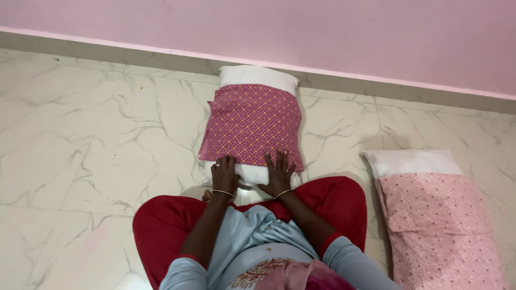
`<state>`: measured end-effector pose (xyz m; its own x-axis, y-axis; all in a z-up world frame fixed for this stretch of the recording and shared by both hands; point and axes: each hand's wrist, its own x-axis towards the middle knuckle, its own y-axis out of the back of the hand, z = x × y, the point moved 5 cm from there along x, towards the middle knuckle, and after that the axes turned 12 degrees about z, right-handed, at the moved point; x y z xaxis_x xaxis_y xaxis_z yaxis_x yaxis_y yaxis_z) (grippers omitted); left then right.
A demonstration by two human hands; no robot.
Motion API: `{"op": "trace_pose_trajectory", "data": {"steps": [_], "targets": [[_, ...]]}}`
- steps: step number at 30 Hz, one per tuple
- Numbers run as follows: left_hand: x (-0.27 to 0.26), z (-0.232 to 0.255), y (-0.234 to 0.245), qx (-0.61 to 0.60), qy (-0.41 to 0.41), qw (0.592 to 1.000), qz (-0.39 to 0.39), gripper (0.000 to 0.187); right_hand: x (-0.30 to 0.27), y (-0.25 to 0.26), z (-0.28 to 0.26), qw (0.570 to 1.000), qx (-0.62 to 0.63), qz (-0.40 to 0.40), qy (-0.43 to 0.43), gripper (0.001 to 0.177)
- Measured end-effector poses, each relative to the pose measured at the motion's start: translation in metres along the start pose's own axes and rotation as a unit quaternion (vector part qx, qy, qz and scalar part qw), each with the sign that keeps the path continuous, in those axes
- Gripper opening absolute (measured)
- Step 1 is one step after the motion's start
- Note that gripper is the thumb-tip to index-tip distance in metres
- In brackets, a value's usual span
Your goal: The person sits on the floor and folds a pink patterned pillowcase around a white pillow, smoothing and aligning the edges. They then switch to a red patterned pillowcase, placing it over the pillow and folding it similarly.
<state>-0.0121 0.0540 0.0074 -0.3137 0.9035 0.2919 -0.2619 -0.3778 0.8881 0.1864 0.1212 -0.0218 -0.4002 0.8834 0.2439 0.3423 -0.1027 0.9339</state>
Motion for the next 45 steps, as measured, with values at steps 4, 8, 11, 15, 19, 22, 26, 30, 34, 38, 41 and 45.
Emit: {"op": "trace_pose_trajectory", "data": {"steps": [4,8,11,15,19,22,26,30,34,38,41,45], "targets": [[-0.010,0.000,-0.005,-0.018,-0.053,0.998,0.025,0.054,-0.014,0.016,-0.024,0.991,0.014,0.049,0.124,0.122],[-0.011,0.007,-0.004,-0.021,-0.082,0.996,0.008,0.069,-0.021,0.019,-0.036,0.985,-0.002,0.008,0.174,0.115],[-0.014,0.013,-0.003,-0.009,-0.074,0.994,-0.075,0.088,-0.013,0.016,-0.030,0.994,-0.014,-0.005,0.110,0.114],[-0.016,0.018,-0.006,0.006,-0.055,0.985,-0.166,0.107,-0.012,0.010,-0.027,0.992,-0.043,-0.022,0.117,0.116],[-0.018,0.015,-0.014,0.042,-0.062,0.978,-0.197,0.113,-0.009,0.009,-0.027,0.992,-0.039,-0.027,0.121,0.118],[-0.018,0.010,-0.024,0.082,-0.086,0.968,-0.222,0.118,-0.007,0.007,-0.028,0.992,-0.035,-0.036,0.113,0.120],[-0.017,0.006,-0.033,0.104,-0.092,0.961,-0.239,0.121,-0.003,0.002,-0.027,0.993,-0.033,-0.024,0.113,0.121],[-0.011,0.004,-0.044,0.069,-0.074,0.973,-0.209,0.108,0.002,-0.003,-0.025,0.993,-0.025,-0.006,0.114,0.121],[-0.008,-0.005,-0.055,0.077,-0.068,0.969,-0.226,0.102,0.007,-0.008,-0.024,0.993,-0.033,-0.018,0.110,0.123],[-0.008,-0.005,-0.059,0.073,-0.078,0.974,-0.199,0.096,0.005,-0.006,-0.024,0.993,-0.027,-0.009,0.117,0.124],[-0.010,-0.005,-0.054,0.050,-0.072,0.978,-0.189,0.097,0.002,-0.004,-0.024,0.992,-0.039,-0.010,0.119,0.123],[-0.019,-0.004,-0.052,0.070,-0.099,0.981,-0.150,0.093,-0.001,0.001,-0.023,0.992,-0.040,-0.025,0.116,0.121]]}}
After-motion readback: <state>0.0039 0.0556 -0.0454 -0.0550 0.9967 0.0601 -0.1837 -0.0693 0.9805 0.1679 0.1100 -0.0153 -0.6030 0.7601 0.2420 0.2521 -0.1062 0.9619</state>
